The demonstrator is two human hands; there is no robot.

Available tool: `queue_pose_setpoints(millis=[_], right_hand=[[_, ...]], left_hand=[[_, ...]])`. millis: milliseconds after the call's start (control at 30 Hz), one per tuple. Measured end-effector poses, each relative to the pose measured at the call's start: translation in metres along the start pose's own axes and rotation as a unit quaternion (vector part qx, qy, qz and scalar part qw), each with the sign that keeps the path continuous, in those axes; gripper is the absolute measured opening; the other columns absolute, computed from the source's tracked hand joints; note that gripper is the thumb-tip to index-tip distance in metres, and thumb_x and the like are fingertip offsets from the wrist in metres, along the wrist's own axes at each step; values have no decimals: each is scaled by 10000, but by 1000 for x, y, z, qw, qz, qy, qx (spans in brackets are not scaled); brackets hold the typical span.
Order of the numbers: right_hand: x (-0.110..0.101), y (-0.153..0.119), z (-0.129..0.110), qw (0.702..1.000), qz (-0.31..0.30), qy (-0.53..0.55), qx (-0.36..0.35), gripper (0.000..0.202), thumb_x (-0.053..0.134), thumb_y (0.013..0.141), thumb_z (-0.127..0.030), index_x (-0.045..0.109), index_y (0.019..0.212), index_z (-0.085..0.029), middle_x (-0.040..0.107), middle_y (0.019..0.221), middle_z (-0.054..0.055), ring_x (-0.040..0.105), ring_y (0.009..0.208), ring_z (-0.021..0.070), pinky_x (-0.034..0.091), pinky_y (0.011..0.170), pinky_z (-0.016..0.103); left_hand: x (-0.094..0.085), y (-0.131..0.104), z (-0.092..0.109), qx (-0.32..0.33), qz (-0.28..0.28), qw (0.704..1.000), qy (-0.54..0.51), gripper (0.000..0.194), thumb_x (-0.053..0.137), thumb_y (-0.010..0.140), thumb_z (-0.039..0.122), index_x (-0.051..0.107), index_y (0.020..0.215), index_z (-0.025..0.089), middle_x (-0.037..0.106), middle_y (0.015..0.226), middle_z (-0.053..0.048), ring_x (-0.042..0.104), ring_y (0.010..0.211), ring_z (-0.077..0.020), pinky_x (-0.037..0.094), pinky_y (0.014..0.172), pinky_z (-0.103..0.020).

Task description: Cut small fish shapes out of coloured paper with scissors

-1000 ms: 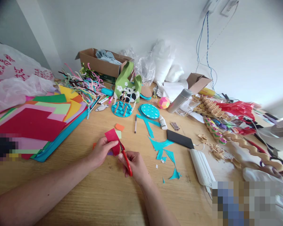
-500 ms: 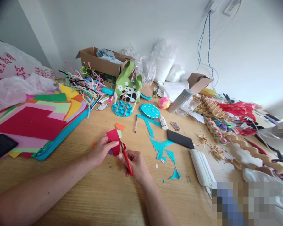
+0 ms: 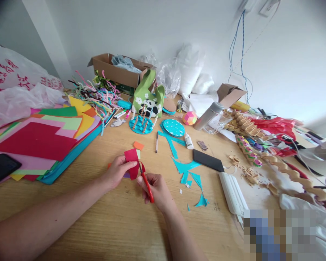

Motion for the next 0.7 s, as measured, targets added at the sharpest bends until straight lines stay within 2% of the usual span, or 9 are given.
queue_pose_setpoints(millis=[333,700], right_hand=[[-2,2,4,1000,-1,18,-1,524,633,746,-664,593,681,-145,503,393,-50,405,289,63,235,333,183],[0,1,1,999,-15,29,4,563,594,754,-698,590,711,-137,536,431,-33,449,313,70,271,340,181]], left_hand=[[0,0,6,-10,-12,1000,-6,269,700,633,369,533,603,160,492,540,40,408,510,-87,314,516,-228],[0,0,4,-17,-36,999,12,235,676,644,355,622,644,126,574,572,3,460,520,-94,345,515,-225]])
Point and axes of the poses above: each hand's wrist, its own y-axis towards the middle knuckle, its own x-axis out of the palm, z = x × y, the point moved 2 cm from there along y, towards the middle knuckle
